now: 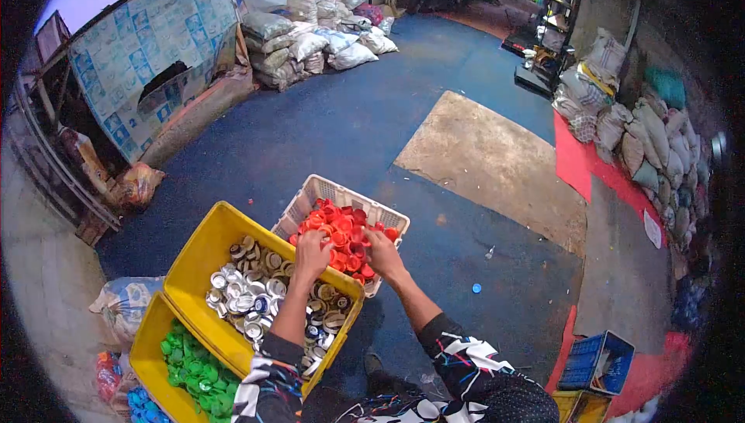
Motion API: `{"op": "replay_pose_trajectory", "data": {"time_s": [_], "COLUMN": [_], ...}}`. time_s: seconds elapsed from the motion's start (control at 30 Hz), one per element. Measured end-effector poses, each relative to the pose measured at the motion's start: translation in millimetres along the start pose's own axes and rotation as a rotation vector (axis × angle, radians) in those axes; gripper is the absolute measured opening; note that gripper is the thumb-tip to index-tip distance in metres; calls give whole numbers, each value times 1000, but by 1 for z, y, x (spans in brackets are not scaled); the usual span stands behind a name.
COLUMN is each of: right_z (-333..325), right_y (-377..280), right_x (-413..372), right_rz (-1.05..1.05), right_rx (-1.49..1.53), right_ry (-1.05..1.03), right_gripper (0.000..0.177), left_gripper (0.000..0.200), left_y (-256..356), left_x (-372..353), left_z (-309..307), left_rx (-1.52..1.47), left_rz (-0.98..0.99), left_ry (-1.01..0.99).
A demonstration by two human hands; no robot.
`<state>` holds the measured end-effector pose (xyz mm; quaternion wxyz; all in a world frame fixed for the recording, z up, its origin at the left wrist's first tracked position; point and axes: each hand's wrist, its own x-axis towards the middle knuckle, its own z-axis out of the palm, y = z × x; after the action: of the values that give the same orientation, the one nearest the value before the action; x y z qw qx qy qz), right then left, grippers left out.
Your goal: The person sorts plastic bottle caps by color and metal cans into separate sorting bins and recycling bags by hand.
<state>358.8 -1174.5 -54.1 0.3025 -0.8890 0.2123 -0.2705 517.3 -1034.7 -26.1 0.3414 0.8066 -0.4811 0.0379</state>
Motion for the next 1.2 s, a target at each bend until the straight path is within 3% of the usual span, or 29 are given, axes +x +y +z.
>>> {"op": "replay_pose_trajectory", "data": {"time_s": [0.1,0.27,0.43,0.47,0.53,0.6,0.67,0.73,0.8,0.9,1.0,1.03,1.13,1.2], "right_z": [3,27,43,49,47,55,54,80,116,138,198,193,210,207], "right_y": [4,-3,-33,-37,-60,-80,-120,-143,-164,-248,-294,-342,-416,-469], "right_x": [-29,-63,-75,-81,-90,-106,-123,-148,-186,-250,-328,-360,-444,-490], "right_rz": [86,115,47,88,-78,-69,-132,-245,-259,-449,-803,-739,-747,-947], "right_rx": [12,89,179,226,206,171,207,332,445,236,220,383,389,459], "right_ry": [-107,-137,-102,-87,-21,-43,-142,-186,-283,-487,-544,-614,-896,-983], "right_gripper": [39,31,28,28,27,26,26,25,25,24,24,21,33,33], "left_gripper": [20,26,26,21,19,19,19,20,22,22,22,23,24,21], "left_y": [-7,-12,-25,-16,-18,-12,8,22,34,48,77,82,111,139], "left_x": [-41,-96,-157,-172,-210,-258,-304,-360,-424,-540,-651,-692,-793,-842], "left_z": [-7,-52,-87,-100,-115,-128,-150,-179,-205,-244,-285,-291,-308,-322], "left_rx": [-61,-180,-32,-103,-121,-195,-212,-91,-64,-1,37,9,256,281], "left_rz": [-103,-435,-365,-483,-604,-613,-623,-771,-698,-855,-983,-1085,-1108,-1202], "left_ry": [81,122,300,279,255,369,499,413,614,729,886,894,1024,1070]}}
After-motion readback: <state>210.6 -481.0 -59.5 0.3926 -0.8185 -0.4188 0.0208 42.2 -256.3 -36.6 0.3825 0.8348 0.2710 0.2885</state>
